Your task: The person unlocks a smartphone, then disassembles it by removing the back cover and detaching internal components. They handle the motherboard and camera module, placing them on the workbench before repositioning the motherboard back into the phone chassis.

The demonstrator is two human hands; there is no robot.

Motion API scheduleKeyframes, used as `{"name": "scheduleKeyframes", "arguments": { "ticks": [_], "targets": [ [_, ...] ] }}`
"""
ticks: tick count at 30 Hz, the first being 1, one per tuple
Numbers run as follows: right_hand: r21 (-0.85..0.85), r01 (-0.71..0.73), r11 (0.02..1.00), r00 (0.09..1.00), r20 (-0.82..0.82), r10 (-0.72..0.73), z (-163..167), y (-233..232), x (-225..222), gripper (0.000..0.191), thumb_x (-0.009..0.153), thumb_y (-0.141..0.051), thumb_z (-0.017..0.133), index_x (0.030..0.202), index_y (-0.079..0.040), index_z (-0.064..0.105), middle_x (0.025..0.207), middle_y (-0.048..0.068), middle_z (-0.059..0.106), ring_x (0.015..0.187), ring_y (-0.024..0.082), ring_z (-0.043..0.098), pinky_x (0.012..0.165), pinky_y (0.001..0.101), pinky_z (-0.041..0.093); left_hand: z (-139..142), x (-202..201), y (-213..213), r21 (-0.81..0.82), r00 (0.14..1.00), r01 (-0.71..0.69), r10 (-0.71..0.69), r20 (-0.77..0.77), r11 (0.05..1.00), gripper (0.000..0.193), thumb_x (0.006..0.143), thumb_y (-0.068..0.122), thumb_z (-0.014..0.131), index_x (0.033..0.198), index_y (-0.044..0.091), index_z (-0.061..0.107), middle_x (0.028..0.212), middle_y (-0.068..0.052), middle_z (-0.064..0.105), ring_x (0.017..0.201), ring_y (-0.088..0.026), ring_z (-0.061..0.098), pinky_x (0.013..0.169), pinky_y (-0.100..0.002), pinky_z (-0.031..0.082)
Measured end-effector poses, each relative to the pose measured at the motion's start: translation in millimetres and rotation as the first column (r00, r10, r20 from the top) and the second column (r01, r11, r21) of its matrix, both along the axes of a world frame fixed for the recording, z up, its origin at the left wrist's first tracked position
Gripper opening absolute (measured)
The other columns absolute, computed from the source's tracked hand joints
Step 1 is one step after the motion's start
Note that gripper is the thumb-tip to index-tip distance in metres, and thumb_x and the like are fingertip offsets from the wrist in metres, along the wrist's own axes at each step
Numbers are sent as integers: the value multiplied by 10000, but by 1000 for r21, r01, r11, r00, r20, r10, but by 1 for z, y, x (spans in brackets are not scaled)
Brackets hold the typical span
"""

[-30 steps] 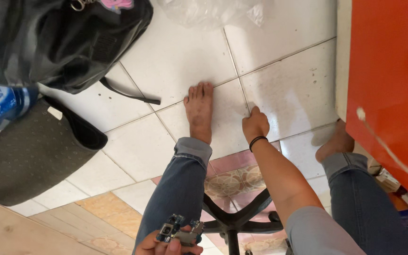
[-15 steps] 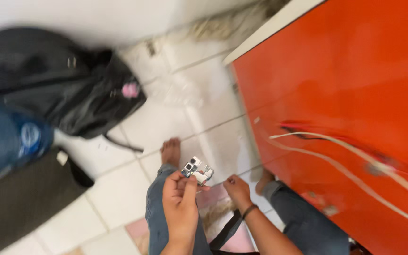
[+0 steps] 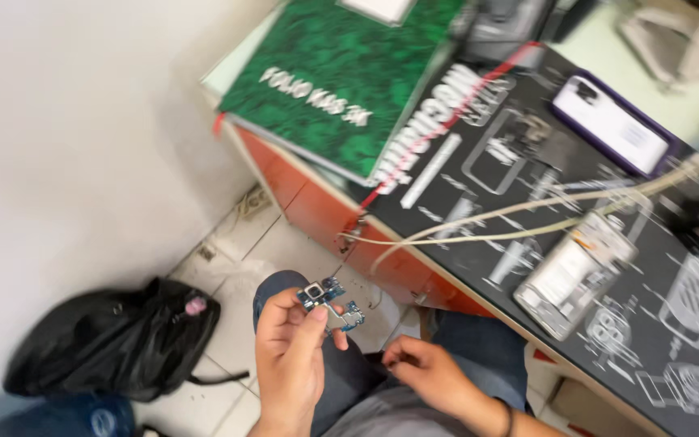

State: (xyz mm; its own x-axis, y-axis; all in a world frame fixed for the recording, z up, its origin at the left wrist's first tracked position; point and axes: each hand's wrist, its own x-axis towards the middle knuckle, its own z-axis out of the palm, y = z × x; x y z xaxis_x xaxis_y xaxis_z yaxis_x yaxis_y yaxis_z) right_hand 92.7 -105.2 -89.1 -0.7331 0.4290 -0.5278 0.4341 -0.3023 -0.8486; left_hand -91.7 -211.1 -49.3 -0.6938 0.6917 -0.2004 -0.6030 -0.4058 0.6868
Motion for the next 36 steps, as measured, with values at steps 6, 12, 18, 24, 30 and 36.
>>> {"name": "scheduleKeyframes", "arguments": {
  "ticks": [6,12,18,24,30,36],
  "targets": [
    [80,293,953,950,-134,-281,89,42,98,152,877,-43,705,1023,-10,729,940,27,711,859,107,655,766,272,541,47,12,69,21,930,319,-308,-199,948,204,965,-43,598,1166,-33,565,1027,-159,693,897,-206,680,592,-338,555],
    [208,589,781,805,-229,-547,152,97,123,141,875,-33,730,1010,-1,702,878,59,700,809,131,658,730,301,543,95,24,154,-84,737,603,-594,-323,793,187,982,-35,606,1165,-53,571,981,-175,712,758,-185,673,621,-306,579],
    [215,676,704,735,-258,-627,179,131,113,144,866,-1,735,997,14,677,905,91,719,822,150,686,746,307,567,108,46,201,-90,649,720,-714,-263,688,238,967,-28,632,1189,-59,553,1006,-148,696,785,-157,681,655,-296,598],
    [114,717,687,661,-421,-621,184,143,102,138,881,4,718,993,6,639,990,121,741,875,183,717,782,341,609,110,64,216,-124,564,787,-786,-253,604,287,967,14,658,1215,-52,529,988,-136,680,736,-159,680,638,-268,573],
    [74,766,639,588,-482,-649,167,135,99,128,900,20,700,1008,11,632,1086,98,712,965,156,674,858,303,568,111,73,224,-109,514,825,-817,-261,554,253,962,-10,645,1189,-57,542,1004,-136,688,776,-136,676,660,-282,605],
    [-3,802,597,490,-568,-661,150,137,96,184,926,31,725,1085,11,634,1035,83,669,937,141,640,839,288,546,108,79,229,-91,502,830,-808,-307,550,220,978,-28,636,1179,-60,555,1022,-126,682,820,-124,667,695,-271,607]
  ]
}}
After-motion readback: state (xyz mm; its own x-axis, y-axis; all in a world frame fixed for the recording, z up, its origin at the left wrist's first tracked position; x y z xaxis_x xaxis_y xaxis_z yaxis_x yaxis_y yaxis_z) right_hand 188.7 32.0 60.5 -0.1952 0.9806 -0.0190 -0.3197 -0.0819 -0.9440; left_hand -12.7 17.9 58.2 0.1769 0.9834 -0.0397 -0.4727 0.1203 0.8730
